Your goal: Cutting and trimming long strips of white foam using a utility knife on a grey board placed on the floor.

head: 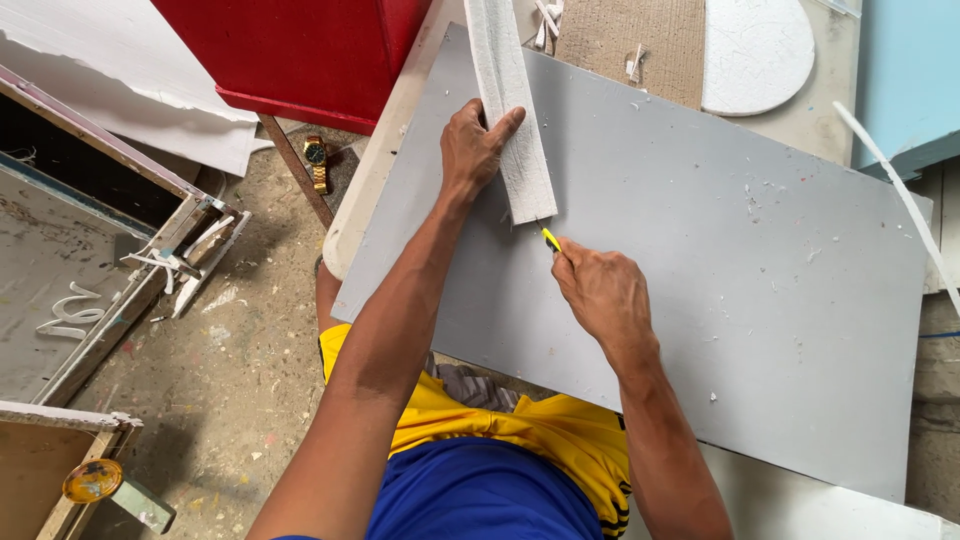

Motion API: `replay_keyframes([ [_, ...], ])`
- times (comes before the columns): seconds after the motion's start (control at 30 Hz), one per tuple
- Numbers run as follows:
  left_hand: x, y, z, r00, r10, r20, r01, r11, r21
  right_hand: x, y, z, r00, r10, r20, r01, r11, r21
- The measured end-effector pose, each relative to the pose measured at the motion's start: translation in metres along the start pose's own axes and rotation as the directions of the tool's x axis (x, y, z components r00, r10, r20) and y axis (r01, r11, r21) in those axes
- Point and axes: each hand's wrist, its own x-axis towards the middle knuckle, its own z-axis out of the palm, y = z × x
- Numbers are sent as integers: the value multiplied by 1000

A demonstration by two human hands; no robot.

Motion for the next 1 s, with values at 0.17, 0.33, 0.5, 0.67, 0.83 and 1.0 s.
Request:
replay_keyframes([
  [0.17, 6, 7, -11, 996, -94, 2, 93, 983, -157, -19, 13, -25, 966, 184, 183, -212, 966, 149],
  [0.33, -8, 23, -25, 989, -20, 146, 50, 977, -206, -9, 45, -40, 895, 428, 122, -394, 634, 665],
  [0.5, -17, 33, -33, 959, 36, 280, 19, 982, -189, 64, 23, 5, 891, 453, -30, -66, 194, 979],
  [0.67, -6, 11, -34, 944, 40, 328, 30, 978, -206, 122, -7, 51, 888, 458, -38, -84, 243, 966],
  [0.83, 1, -7, -29, 920, 12, 392, 98, 961, -259, 116, 4, 56, 862, 507, -18, -85, 180, 980],
  [1.0, -11, 18, -27, 934, -1, 357, 122, 941, -316, 94, 6, 31, 855, 518, -19, -3, 42, 999],
])
